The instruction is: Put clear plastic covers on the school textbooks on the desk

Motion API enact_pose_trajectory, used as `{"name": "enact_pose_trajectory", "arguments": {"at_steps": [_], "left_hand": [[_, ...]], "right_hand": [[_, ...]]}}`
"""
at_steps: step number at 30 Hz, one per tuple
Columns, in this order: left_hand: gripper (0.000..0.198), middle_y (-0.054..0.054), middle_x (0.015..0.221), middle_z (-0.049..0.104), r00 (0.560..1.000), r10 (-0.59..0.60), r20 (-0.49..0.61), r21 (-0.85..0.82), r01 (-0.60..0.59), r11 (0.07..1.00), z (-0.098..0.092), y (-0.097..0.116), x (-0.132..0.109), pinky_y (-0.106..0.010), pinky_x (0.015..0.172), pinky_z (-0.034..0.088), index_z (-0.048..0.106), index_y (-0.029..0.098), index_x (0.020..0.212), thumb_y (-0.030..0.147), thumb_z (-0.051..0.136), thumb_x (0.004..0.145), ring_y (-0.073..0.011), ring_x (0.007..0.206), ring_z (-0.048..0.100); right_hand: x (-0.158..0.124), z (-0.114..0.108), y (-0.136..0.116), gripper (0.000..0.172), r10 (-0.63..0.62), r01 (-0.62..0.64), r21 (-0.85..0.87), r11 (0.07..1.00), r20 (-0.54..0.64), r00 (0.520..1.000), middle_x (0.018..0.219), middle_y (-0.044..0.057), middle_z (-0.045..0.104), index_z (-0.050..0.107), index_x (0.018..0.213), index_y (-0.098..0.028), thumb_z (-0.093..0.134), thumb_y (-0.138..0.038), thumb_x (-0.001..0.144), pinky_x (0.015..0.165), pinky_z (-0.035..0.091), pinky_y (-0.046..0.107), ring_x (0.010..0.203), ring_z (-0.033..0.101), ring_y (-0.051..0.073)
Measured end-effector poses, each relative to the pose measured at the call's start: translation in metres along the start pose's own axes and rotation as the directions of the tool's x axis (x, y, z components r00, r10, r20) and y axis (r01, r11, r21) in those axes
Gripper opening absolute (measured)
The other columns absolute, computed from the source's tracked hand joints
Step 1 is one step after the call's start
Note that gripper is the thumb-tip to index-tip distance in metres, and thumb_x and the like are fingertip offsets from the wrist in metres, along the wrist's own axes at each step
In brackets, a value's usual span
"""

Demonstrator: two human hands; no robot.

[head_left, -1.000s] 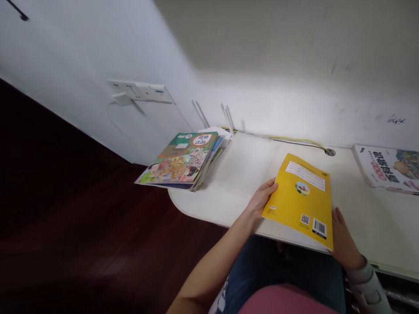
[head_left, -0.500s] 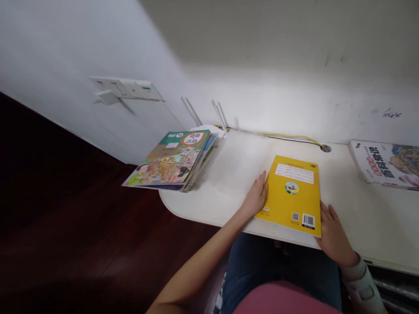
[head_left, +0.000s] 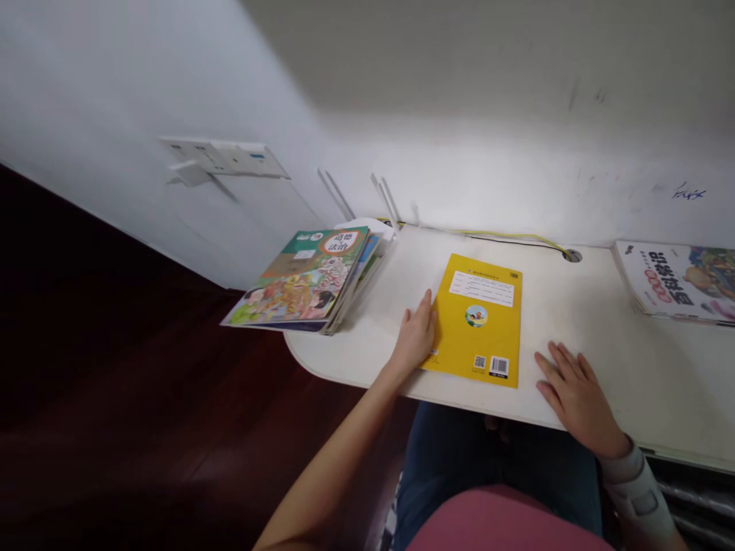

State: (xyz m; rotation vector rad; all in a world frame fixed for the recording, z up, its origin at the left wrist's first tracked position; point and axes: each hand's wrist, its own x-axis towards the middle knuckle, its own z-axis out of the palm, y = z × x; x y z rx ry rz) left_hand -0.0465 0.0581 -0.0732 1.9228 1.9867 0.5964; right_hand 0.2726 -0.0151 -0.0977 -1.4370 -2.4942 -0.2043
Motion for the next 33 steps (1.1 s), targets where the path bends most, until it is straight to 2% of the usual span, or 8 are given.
{"name": "enact_pose_trajectory", "arguments": {"at_steps": [2,6,11,15,21,26,29,33], "left_hand": [[0.051,-0.016,0.141,0.042,1.000,-0.016,-0.014,0.046,0.017,0.999,-0.004,-0.005,0.001,-0.050,0.111,0.019,0.021,0.014,0.144,0.025,0.020,0.095,-0.0220,0.131,0.040],[0.048,-0.014,0.140,0.044,0.999,-0.041,-0.008,0.217,0.042,0.975,-0.012,-0.016,0.004,-0.055,0.108,0.019,0.036,0.014,0.138,0.026,0.020,0.095,-0.0271,0.134,0.033],[0.044,-0.009,0.143,0.042,0.998,0.005,0.063,0.356,-0.027,0.934,-0.022,-0.026,-0.001,-0.054,0.107,0.024,0.051,0.021,0.130,0.030,0.025,0.095,-0.0317,0.135,0.029],[0.044,-0.011,0.145,0.038,0.994,0.049,0.101,0.365,-0.083,0.927,-0.028,-0.032,-0.004,-0.050,0.107,0.027,0.052,0.022,0.129,0.019,0.029,0.091,-0.0304,0.136,0.029],[0.048,-0.011,0.149,0.031,0.973,0.039,0.227,0.266,-0.101,0.959,-0.044,-0.033,-0.005,-0.051,0.108,0.026,0.057,0.021,0.123,0.010,0.041,0.079,-0.0313,0.138,0.022],[0.034,-0.011,0.150,0.029,0.948,0.077,0.309,0.337,-0.184,0.923,-0.063,-0.036,-0.032,-0.057,0.107,0.023,0.066,0.023,0.107,0.015,0.053,0.077,-0.0372,0.139,0.015],[0.032,-0.009,0.147,0.035,0.972,0.086,0.220,0.385,-0.168,0.908,-0.061,-0.032,-0.047,-0.057,0.106,0.026,0.064,0.025,0.111,0.019,0.045,0.086,-0.0337,0.138,0.020],[0.039,-0.013,0.147,0.034,1.000,0.011,0.020,0.416,-0.018,0.909,-0.039,-0.014,-0.049,-0.056,0.105,0.029,0.055,0.017,0.124,0.031,0.037,0.093,-0.0337,0.138,0.022]], "right_hand": [[0.000,-0.001,0.000,0.043,0.001,-0.001,0.005,1.000,-0.006,1.000,0.142,0.014,0.042,0.048,0.132,-0.021,0.037,-0.037,0.094,0.102,0.033,0.049,0.131,0.037,0.029],[0.000,-0.002,-0.002,0.042,0.016,-0.016,-0.003,1.000,-0.002,1.000,0.141,0.014,0.044,0.049,0.131,-0.020,0.037,-0.036,0.094,0.102,0.032,0.049,0.131,0.038,0.028],[0.003,-0.006,-0.008,0.039,0.022,-0.023,-0.017,1.000,-0.018,1.000,0.140,0.015,0.044,0.054,0.126,-0.017,0.039,-0.032,0.093,0.103,0.031,0.047,0.133,0.035,0.028],[0.014,-0.012,-0.028,0.037,-0.053,0.053,0.005,0.999,0.014,0.998,0.141,0.013,0.044,0.054,0.126,-0.018,0.040,-0.027,0.093,0.103,0.033,0.045,0.130,0.038,0.028],[0.029,-0.013,-0.057,0.042,-0.111,0.109,0.033,0.993,0.067,0.992,0.138,0.011,0.048,0.050,0.130,-0.025,0.049,-0.035,0.089,0.100,0.034,0.051,0.126,0.041,0.033],[0.029,-0.013,-0.058,0.041,-0.105,0.104,0.025,0.994,0.067,0.992,0.137,0.011,0.049,0.051,0.129,-0.025,0.049,-0.032,0.089,0.099,0.035,0.048,0.124,0.043,0.033],[0.028,-0.012,-0.058,0.041,-0.101,0.099,0.031,0.995,0.056,0.993,0.137,0.010,0.049,0.051,0.129,-0.025,0.048,-0.032,0.089,0.100,0.034,0.048,0.124,0.042,0.033],[0.026,-0.010,-0.059,0.041,-0.090,0.088,0.043,0.995,0.047,0.995,0.138,0.010,0.048,0.051,0.130,-0.025,0.048,-0.032,0.090,0.101,0.033,0.048,0.126,0.041,0.032]]}}
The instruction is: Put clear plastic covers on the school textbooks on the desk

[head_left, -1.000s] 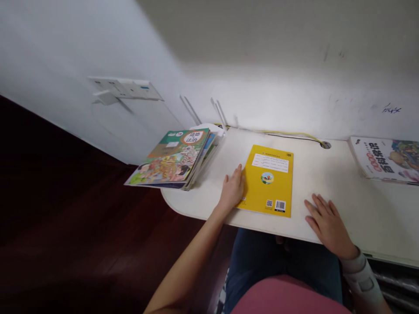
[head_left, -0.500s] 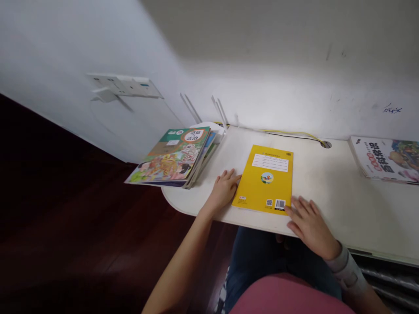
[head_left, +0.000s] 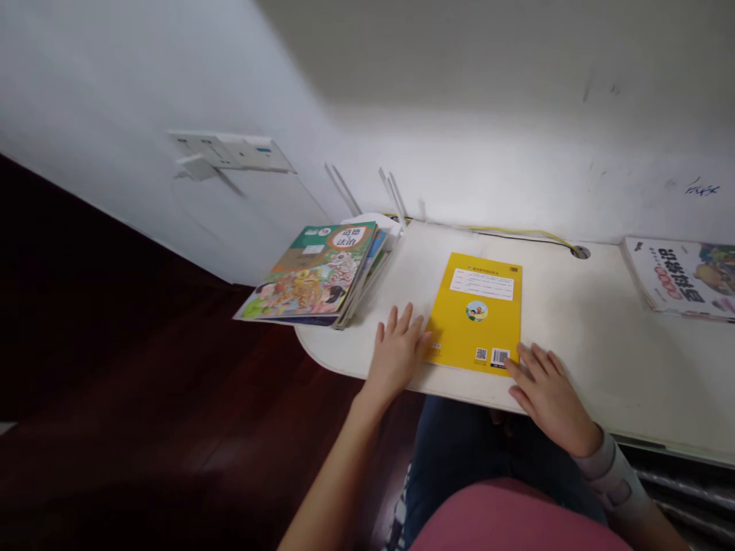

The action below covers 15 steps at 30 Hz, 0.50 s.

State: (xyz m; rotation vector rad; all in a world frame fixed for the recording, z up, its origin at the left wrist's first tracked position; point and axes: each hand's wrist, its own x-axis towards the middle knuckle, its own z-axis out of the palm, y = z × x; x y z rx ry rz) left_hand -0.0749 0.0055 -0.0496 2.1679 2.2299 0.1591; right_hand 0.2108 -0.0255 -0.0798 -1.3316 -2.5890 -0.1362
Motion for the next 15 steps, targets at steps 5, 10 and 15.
{"name": "enact_pose_trajectory", "arguments": {"at_steps": [5,10,15], "left_hand": [[0.047,-0.016,0.148,0.029,0.998,-0.052,0.022,-0.033,0.053,0.998,0.011,0.022,0.006,-0.059,0.103,0.029,0.049,0.014,0.128,0.041,0.036,0.093,-0.0358,0.138,0.020],[0.049,-0.015,0.149,0.027,0.998,-0.051,0.025,-0.021,0.051,0.998,0.009,0.022,0.004,-0.058,0.104,0.028,0.049,0.012,0.129,0.042,0.034,0.093,-0.0368,0.138,0.018],[0.053,-0.017,0.149,0.028,0.999,-0.036,-0.015,0.029,0.036,0.999,0.006,0.028,0.002,-0.061,0.104,0.028,0.050,0.010,0.128,0.045,0.036,0.092,-0.0388,0.138,0.015]], "right_hand": [[-0.001,0.002,0.001,0.041,-0.011,0.011,-0.007,1.000,-0.014,1.000,0.137,0.011,0.049,0.051,0.130,-0.024,0.046,-0.031,0.090,0.101,0.033,0.048,0.127,0.040,0.031],[-0.001,0.000,0.000,0.041,-0.015,0.015,-0.018,1.000,-0.014,1.000,0.137,0.012,0.049,0.051,0.130,-0.023,0.047,-0.030,0.090,0.101,0.033,0.049,0.127,0.040,0.032],[-0.001,-0.001,-0.002,0.041,-0.011,0.011,-0.017,1.000,-0.006,1.000,0.137,0.012,0.048,0.051,0.130,-0.024,0.047,-0.030,0.090,0.100,0.034,0.049,0.127,0.040,0.032]]}}
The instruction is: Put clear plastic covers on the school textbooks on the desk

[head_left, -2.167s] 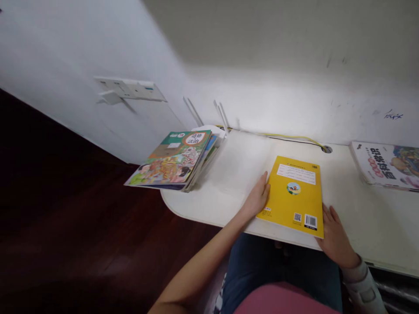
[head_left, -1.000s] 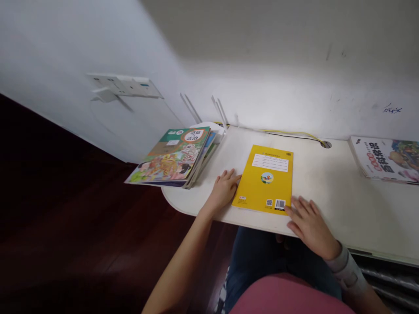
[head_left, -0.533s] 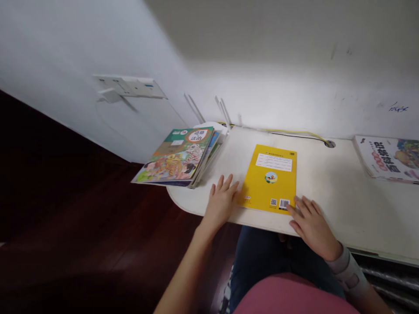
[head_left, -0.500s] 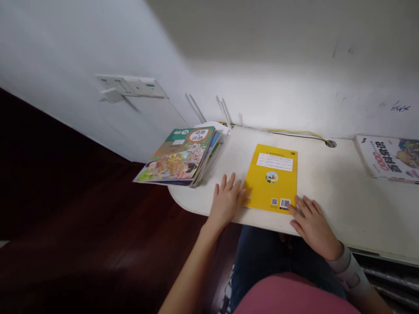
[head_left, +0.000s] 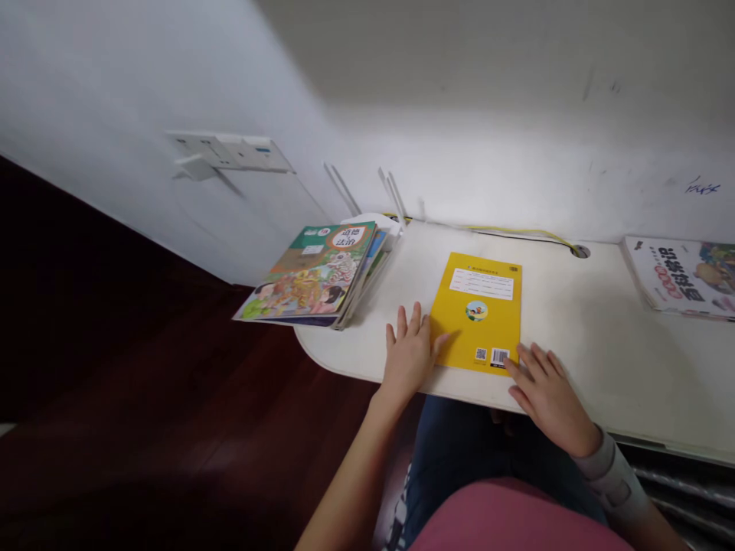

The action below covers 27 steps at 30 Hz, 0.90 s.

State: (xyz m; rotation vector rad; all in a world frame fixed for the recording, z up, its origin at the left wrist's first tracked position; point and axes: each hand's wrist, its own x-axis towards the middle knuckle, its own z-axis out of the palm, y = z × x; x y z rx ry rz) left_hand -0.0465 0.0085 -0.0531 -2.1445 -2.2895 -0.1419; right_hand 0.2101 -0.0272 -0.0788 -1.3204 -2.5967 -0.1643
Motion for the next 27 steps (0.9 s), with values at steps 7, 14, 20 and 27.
{"name": "enact_pose_trajectory", "arguments": {"at_steps": [7,14,20,27], "left_hand": [[0.050,-0.020,0.145,0.033,0.995,0.038,-0.088,-0.120,-0.048,0.992,-0.016,0.006,0.000,-0.063,0.104,0.025,0.050,0.010,0.127,0.043,0.041,0.091,-0.0381,0.138,0.017],[0.083,-0.016,0.154,0.008,0.808,0.576,-0.128,-0.501,-0.554,0.665,-0.039,0.057,-0.014,-0.043,0.111,0.026,-0.003,0.019,0.148,0.046,0.047,0.088,-0.0249,0.141,0.009],[0.064,-0.013,0.154,0.009,0.667,0.719,-0.198,-0.260,-0.743,0.617,0.000,0.127,-0.015,-0.058,0.106,0.028,0.022,0.028,0.145,0.007,0.042,0.088,-0.0353,0.138,-0.006],[0.042,-0.011,0.149,0.031,0.607,0.748,-0.267,-0.079,-0.788,0.611,0.027,0.160,-0.014,-0.064,0.104,0.027,0.050,0.025,0.129,0.020,0.051,0.088,-0.0389,0.139,0.006]], "right_hand": [[0.001,-0.001,-0.001,0.042,0.003,-0.003,0.008,1.000,0.015,1.000,0.138,0.012,0.047,0.049,0.131,-0.023,0.047,-0.030,0.090,0.101,0.033,0.051,0.128,0.039,0.033],[0.004,-0.012,0.008,0.037,0.003,-0.001,0.214,0.977,-0.008,1.000,0.132,0.012,0.052,0.056,0.123,-0.020,0.044,-0.036,0.092,0.101,0.037,0.047,0.128,0.040,0.026],[-0.023,-0.015,0.054,0.034,0.214,-0.202,0.128,0.971,-0.083,0.973,0.122,0.014,0.060,0.062,0.115,-0.017,0.038,-0.029,0.094,0.101,0.037,0.049,0.121,0.049,0.027],[-0.061,-0.017,0.075,0.042,0.294,-0.292,-0.049,0.955,0.024,0.956,0.135,0.014,0.050,0.057,0.123,-0.022,0.054,-0.041,0.086,0.098,0.036,0.054,0.131,0.035,0.035]]}}
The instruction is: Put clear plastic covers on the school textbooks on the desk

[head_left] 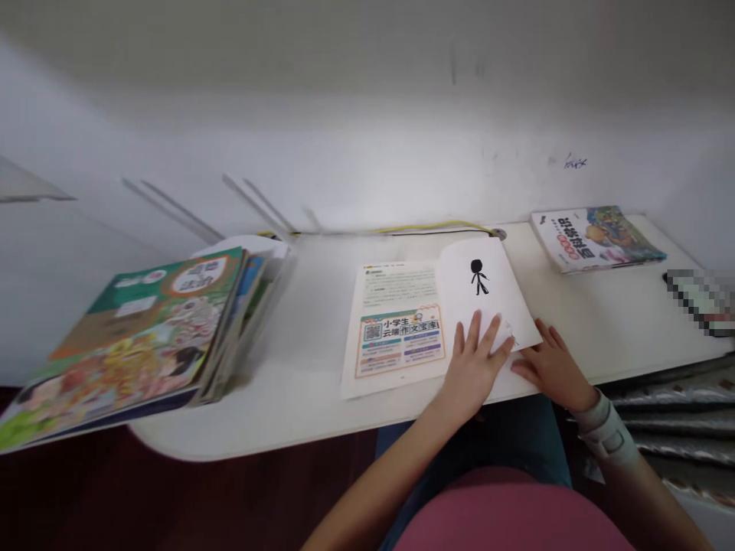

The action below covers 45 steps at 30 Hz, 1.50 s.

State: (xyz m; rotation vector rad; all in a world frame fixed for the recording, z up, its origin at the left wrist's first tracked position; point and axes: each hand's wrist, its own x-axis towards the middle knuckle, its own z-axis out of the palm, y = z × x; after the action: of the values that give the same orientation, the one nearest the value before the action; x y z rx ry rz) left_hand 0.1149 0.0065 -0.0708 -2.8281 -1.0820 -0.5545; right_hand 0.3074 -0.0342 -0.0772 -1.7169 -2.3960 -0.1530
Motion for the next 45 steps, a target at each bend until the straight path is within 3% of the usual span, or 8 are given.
{"name": "enact_pose_trajectory", "arguments": {"at_steps": [5,9,15,21,27,45], "left_hand": [[0.037,-0.009,0.145,0.039,1.000,0.014,0.013,-0.023,-0.014,1.000,0.000,0.003,0.015,-0.066,0.104,0.024,0.054,0.026,0.125,0.026,0.051,0.088,-0.0383,0.138,0.017],[0.027,-0.010,0.139,0.047,0.999,-0.035,0.001,-0.044,0.035,0.998,-0.008,-0.006,0.009,-0.067,0.103,0.025,0.064,0.022,0.112,0.021,0.051,0.088,-0.0371,0.137,0.020],[0.027,-0.012,0.134,0.051,0.991,-0.128,-0.030,0.003,0.129,0.992,-0.013,-0.011,-0.006,-0.068,0.099,0.029,0.067,0.019,0.107,0.016,0.048,0.088,-0.0397,0.136,0.023],[0.028,-0.009,0.137,0.049,0.986,-0.164,0.005,-0.012,0.164,0.986,-0.009,0.000,0.006,-0.068,0.099,0.028,0.066,0.023,0.111,0.019,0.048,0.089,-0.0397,0.135,0.026],[0.032,-0.009,0.139,0.046,0.987,-0.157,0.042,-0.026,0.158,0.987,-0.006,0.010,0.015,-0.070,0.099,0.026,0.062,0.026,0.117,0.022,0.046,0.090,-0.0377,0.134,0.029],[0.034,-0.012,0.137,0.049,0.985,-0.157,0.065,0.009,0.156,0.988,-0.004,0.026,0.019,-0.068,0.099,0.029,0.062,0.025,0.118,0.023,0.047,0.088,-0.0396,0.131,0.034]], "right_hand": [[0.002,-0.001,-0.001,0.040,-0.006,0.007,-0.017,1.000,0.030,1.000,0.120,0.019,0.060,0.060,0.117,-0.018,0.053,-0.044,0.087,0.100,0.035,0.051,0.131,0.037,0.033],[0.001,0.002,0.002,0.039,-0.015,0.016,-0.025,1.000,0.016,1.000,0.139,0.022,0.043,0.062,0.114,-0.015,0.050,-0.043,0.088,0.102,0.034,0.049,0.132,0.035,0.033],[-0.003,0.012,0.005,0.054,-0.009,0.009,0.005,1.000,-0.008,1.000,0.143,0.020,0.039,0.043,0.135,-0.012,0.043,-0.043,0.091,0.104,0.033,0.048,0.136,0.029,0.029],[-0.005,0.019,0.007,0.065,0.009,-0.008,0.057,0.998,-0.028,1.000,0.141,0.023,0.040,0.030,0.140,-0.002,0.036,-0.046,0.092,0.106,0.032,0.048,0.135,0.030,0.029],[-0.005,0.021,0.006,0.072,0.028,-0.023,0.081,0.996,-0.070,0.997,0.141,0.025,0.038,0.017,0.144,-0.002,0.035,-0.049,0.092,0.105,0.033,0.049,0.136,0.029,0.029],[-0.005,0.015,0.003,0.066,-0.002,0.002,-0.015,1.000,-0.009,1.000,0.146,0.020,0.033,0.032,0.140,-0.005,0.035,-0.050,0.092,0.108,0.024,0.051,0.138,0.024,0.029]]}}
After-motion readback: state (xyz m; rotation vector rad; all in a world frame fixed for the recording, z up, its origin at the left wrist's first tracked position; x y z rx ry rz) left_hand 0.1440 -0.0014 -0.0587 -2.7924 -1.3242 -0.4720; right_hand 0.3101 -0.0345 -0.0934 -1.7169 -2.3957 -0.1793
